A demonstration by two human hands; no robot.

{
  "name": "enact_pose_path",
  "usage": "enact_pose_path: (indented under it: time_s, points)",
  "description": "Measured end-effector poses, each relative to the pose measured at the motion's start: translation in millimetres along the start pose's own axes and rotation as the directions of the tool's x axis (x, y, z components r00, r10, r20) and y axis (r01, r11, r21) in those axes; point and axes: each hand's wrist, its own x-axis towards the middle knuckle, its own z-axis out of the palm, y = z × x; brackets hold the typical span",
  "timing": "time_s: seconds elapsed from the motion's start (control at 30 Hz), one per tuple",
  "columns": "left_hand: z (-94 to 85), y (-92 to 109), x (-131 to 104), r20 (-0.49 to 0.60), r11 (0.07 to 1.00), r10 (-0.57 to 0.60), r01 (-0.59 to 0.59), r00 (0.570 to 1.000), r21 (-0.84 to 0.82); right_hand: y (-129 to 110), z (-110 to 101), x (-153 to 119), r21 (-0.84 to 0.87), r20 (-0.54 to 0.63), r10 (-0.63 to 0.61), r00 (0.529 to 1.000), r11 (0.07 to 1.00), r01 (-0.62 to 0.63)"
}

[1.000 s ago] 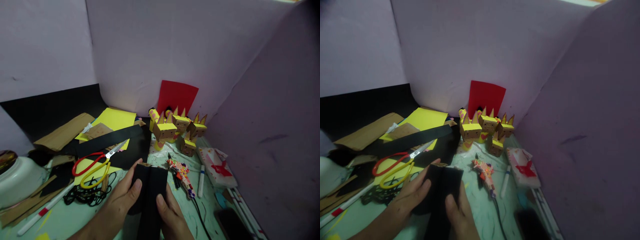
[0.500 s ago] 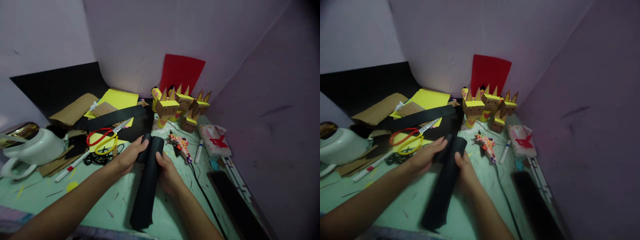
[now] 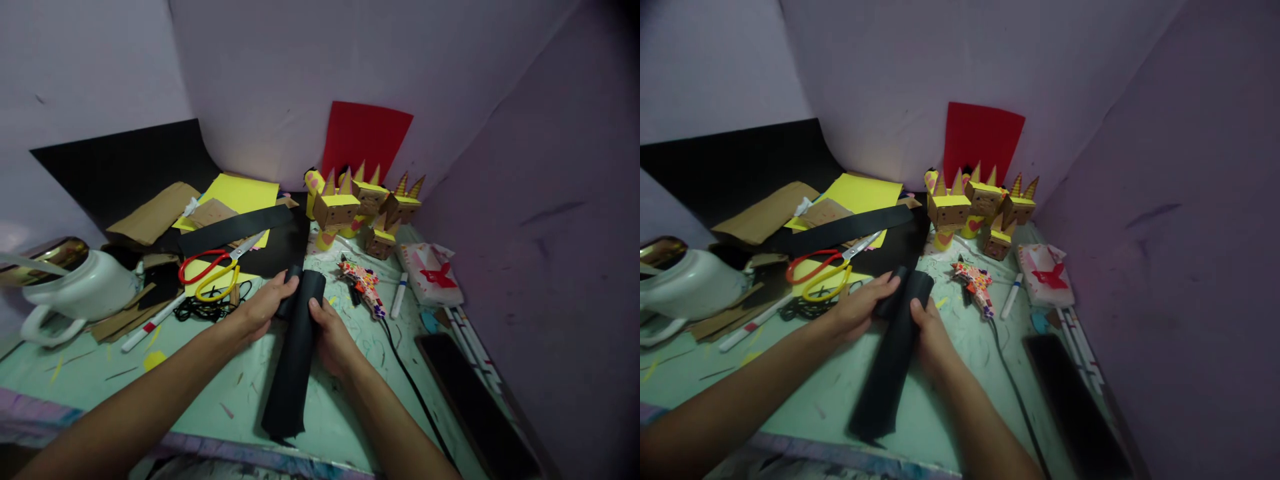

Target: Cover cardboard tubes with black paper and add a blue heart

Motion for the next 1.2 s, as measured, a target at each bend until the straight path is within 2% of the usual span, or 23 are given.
enact_pose_path:
  time_s: [0.33,0.43,0.53,0.7,0.83,0.9,0.97,1.03,1.07,1.13,1.17,1.2]
  points:
    - [3.1,5.4,-12.9,-0.007,0.998,0.033,-0.032,0.999,0.057,3.4,2.7,-6.2,0.028,0.035,-0.026,0.999,0.999,0.025]
    - [1.0,4.8,-15.9,0.005,0.975,0.120,-0.119,0.993,0.188,5.9,3.0,-6.8,0.057,0.037,-0.044,0.998,0.997,0.042]
    - [-0.2,4.7,-17.6,0.043,0.894,0.215,-0.215,0.976,0.393,6.8,3.3,-6.8,0.088,0.046,-0.052,0.998,0.995,0.048]
    - [1.6,10.5,-19.7,0.045,0.847,0.218,-0.212,0.975,0.487,3.5,5.5,-10.3,0.081,0.037,-0.014,0.999,0.997,0.011]
    - [1.2,21.0,-21.4,0.093,0.798,0.229,-0.242,0.969,0.552,2.2,11.8,-14.5,0.120,0.087,-0.027,0.996,0.993,0.016]
    - [1.0,27.4,-24.2,0.080,0.751,0.242,-0.239,0.967,0.616,-0.1,15.2,-17.2,0.080,0.117,-0.020,0.993,0.997,0.010]
    - [1.2,32.4,-29.3,0.067,0.698,0.262,-0.237,0.963,0.676,-7.1,16.5,-21.7,-0.042,0.107,-0.049,0.993,0.998,0.054]
    - [1.2,35.2,-36.3,0.110,0.625,0.293,-0.277,0.950,0.730,-20.5,14.1,-29.5,-0.223,0.028,-0.150,0.988,0.963,0.153]
    - [1.0,36.0,-40.1,0.152,0.567,0.315,-0.315,0.937,0.761,-29.3,11.3,-34.8,-0.327,-0.031,-0.234,0.972,0.921,0.212]
    - [0.3,37.0,-47.4,0.259,0.400,0.382,-0.411,0.887,0.819,-47.9,3.3,-47.5,-0.549,-0.122,-0.450,0.885,0.773,0.317]
    - [0.2,37.7,-50.3,0.319,0.299,0.421,-0.462,0.849,0.835,-56.4,-1.3,-54.3,-0.638,-0.136,-0.537,0.833,0.691,0.341]
    - [0.4,38.6,-52.6,0.379,0.199,0.455,-0.507,0.806,0.839,-63.5,-5.9,-61.0,-0.693,-0.128,-0.580,0.804,0.633,0.346]
